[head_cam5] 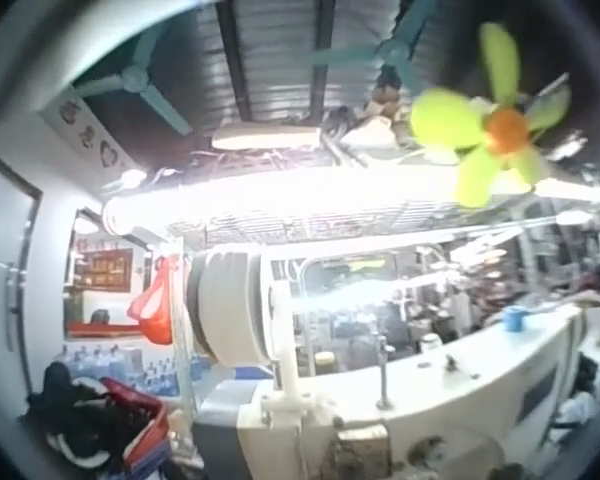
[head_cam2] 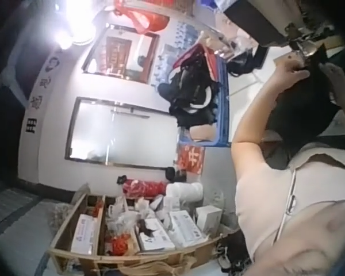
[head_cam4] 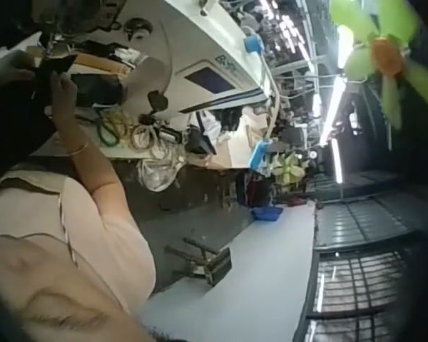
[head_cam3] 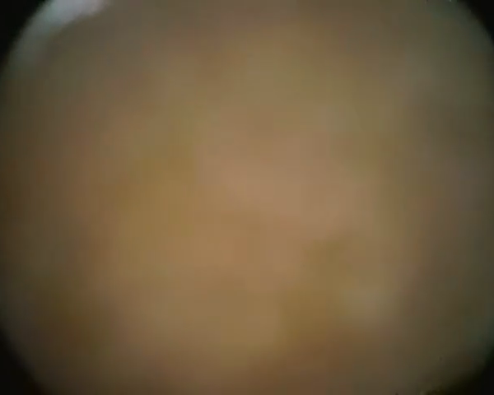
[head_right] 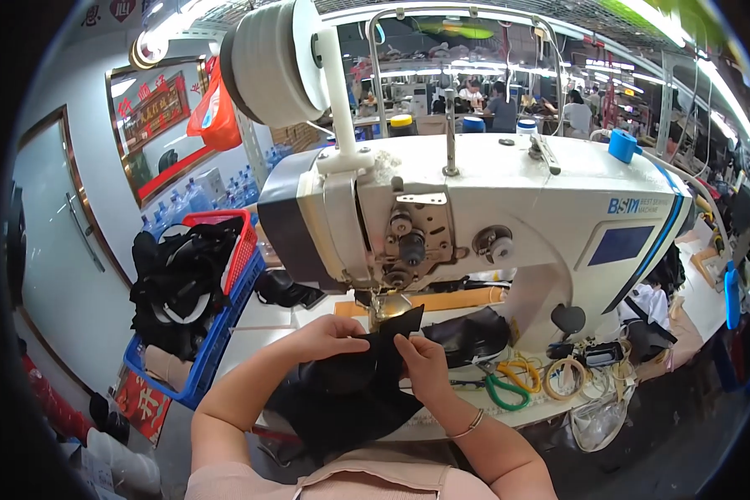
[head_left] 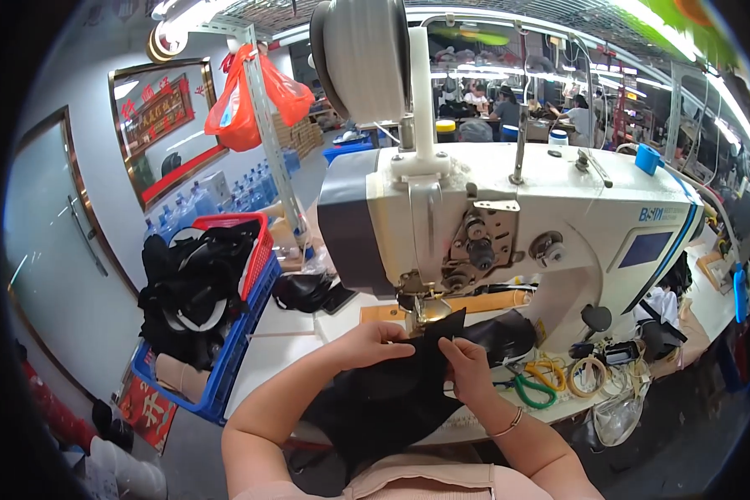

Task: Stitching together various components of a shoe upper using an industrial sewing machine.

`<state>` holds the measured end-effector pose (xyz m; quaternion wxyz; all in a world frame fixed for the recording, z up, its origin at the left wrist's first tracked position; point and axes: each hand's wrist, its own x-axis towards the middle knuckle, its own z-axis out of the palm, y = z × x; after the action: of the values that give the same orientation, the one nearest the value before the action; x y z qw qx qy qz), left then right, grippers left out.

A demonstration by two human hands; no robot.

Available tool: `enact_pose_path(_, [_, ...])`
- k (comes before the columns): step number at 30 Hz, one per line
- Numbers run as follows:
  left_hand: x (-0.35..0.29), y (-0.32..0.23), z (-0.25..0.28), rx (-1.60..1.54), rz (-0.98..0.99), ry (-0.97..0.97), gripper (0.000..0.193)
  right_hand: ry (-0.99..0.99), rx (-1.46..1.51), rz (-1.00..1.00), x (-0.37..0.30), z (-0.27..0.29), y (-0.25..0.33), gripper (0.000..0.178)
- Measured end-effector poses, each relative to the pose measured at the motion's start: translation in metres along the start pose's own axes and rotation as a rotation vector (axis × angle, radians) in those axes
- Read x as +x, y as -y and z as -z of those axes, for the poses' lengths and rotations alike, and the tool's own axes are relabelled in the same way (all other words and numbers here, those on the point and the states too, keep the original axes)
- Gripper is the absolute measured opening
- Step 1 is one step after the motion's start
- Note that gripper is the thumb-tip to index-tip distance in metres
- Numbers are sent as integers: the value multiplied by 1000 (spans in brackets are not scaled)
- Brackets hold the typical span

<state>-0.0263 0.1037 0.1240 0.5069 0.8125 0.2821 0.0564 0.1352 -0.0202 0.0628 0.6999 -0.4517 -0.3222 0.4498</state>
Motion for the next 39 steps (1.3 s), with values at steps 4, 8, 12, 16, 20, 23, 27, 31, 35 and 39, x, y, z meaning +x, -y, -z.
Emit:
enact_pose_path(4, [14,1,3,-36,27,10,15,-1,60,8,16,2,-2,33])
enact_pose_path(8, [21,-1,9,-421,3,68,10,-74,-75,153,28,-1,-19,36])
enact_pose_path(12, [24,-11,12,-202,33,119,13,-105,-64,135,26,-13,-10,30])
enact_pose_path(16, [34,-6,4,-342,43,-33,19,-157,-65,174,24,-20,-5,33])
enact_pose_path(20, [35,-9,9,-378,39,9,23,-193,-79,169,27,-24,-10,37])
enact_pose_path(23, [24,-33,10,-347,75,-86,32,-237,-111,197,25,-24,-6,40])
enact_pose_path(27, [27,-27,11,-328,173,-108,34,-268,-145,206,25,-26,-10,41])
enact_pose_path(31, [31,-20,12,-398,120,-95,30,-279,-67,233,28,-27,-15,41])
enact_pose_path(35, [38,-6,13,-391,13,-91,27,-289,-119,193,24,-31,-6,40])
enact_pose_path(39, [37,-16,12,-360,47,-100,24,-255,-80,197,27,-23,-10,40])
